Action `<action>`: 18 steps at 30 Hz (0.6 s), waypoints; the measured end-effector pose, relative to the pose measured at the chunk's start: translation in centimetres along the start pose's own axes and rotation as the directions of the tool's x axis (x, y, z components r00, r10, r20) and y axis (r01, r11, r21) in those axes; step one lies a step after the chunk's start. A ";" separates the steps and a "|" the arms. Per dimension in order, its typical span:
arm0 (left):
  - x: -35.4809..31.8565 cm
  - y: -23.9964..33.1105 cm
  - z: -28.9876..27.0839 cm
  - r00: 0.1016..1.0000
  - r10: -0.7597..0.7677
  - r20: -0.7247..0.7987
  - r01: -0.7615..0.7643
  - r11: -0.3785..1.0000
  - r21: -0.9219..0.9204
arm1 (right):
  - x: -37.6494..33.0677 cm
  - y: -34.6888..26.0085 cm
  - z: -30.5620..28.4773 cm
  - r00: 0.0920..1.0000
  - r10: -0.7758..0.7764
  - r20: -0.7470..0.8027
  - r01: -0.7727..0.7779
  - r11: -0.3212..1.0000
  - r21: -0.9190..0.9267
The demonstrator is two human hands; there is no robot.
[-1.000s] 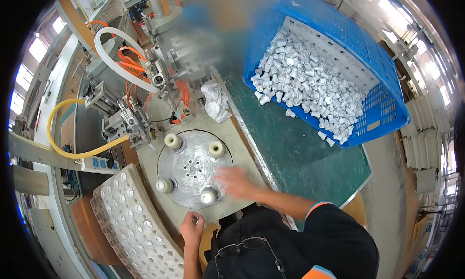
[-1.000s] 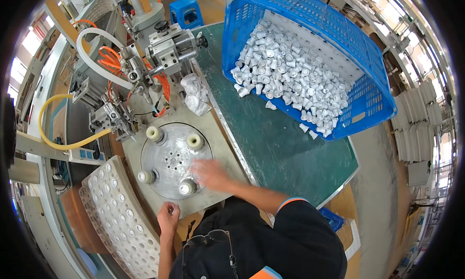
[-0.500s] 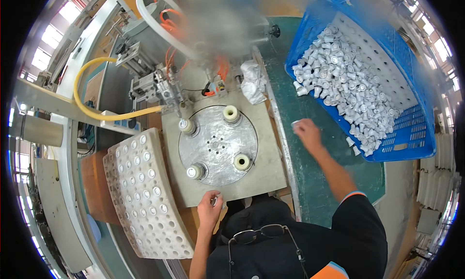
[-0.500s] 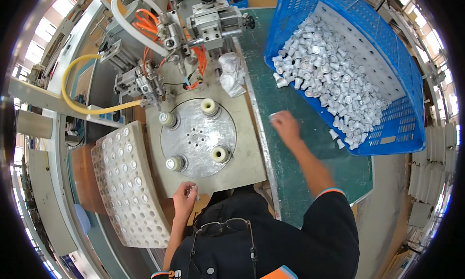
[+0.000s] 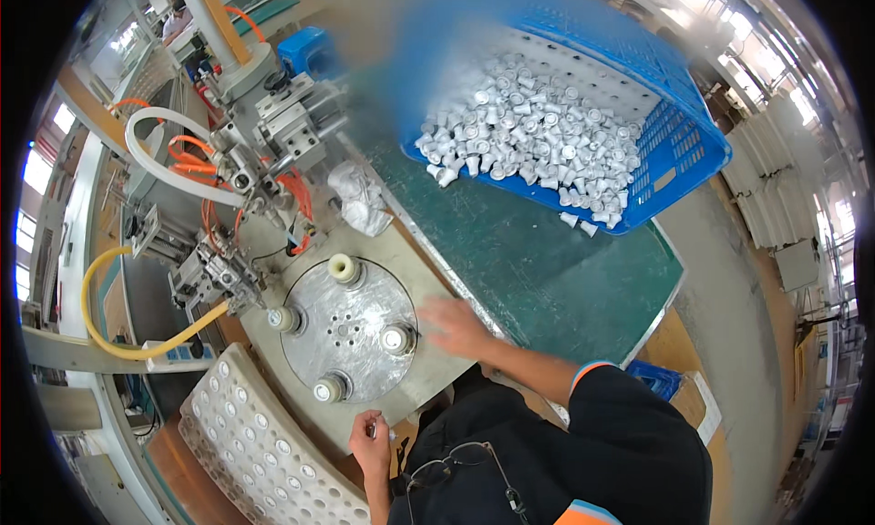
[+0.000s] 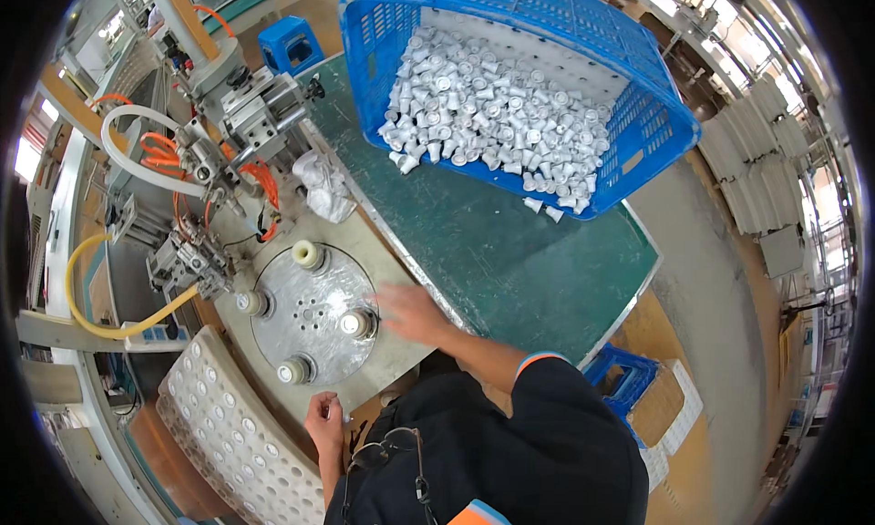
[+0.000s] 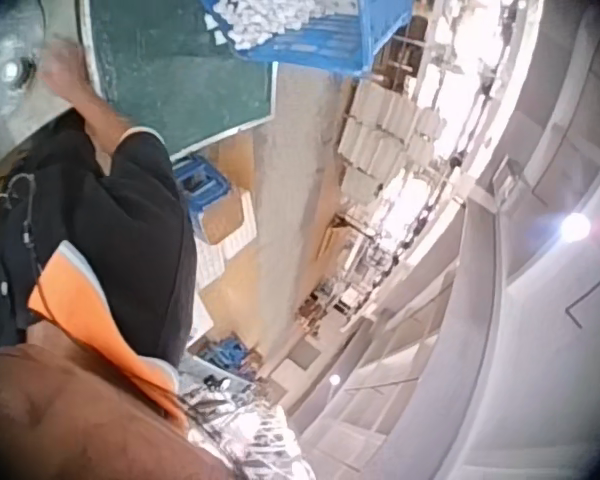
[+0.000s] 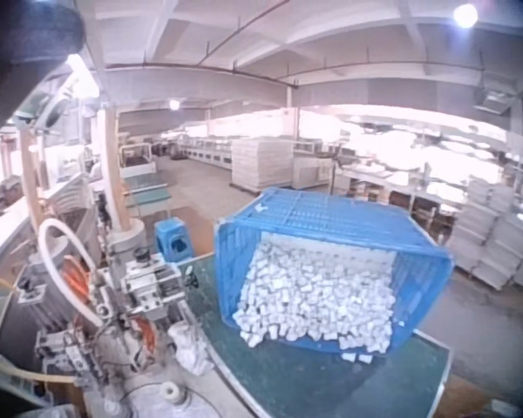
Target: Load small white plastic components into a rotary assembly machine and transfer assembled units to a tray.
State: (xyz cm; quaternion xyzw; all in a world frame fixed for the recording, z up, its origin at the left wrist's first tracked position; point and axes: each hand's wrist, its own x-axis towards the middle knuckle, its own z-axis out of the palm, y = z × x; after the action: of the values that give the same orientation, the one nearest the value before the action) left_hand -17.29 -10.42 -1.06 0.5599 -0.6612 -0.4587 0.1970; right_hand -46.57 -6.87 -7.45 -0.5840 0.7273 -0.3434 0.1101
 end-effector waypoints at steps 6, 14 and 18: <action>0.6 0.9 1.3 0.999 -0.037 0.012 0.038 0.999 -0.028 | -3.1 20.9 -14.0 0.646 0.163 -0.745 -0.641 0.646 -0.414; 0.9 3.9 3.2 1.000 0.007 0.014 -0.008 0.995 0.096 | -5.6 25.3 -16.6 0.870 0.264 -0.417 -0.449 0.774 -0.447; 0.5 2.7 3.1 0.999 -0.038 0.013 0.038 0.999 0.027 | -3.8 22.4 -14.8 0.910 0.213 -0.355 -0.377 0.782 -0.496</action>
State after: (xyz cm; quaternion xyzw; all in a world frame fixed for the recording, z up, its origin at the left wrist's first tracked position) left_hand -21.31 -9.85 -0.51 0.5717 -0.6580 -0.4573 0.1762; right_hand -71.11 3.96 -11.49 -0.4136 0.8860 -0.1750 -0.1151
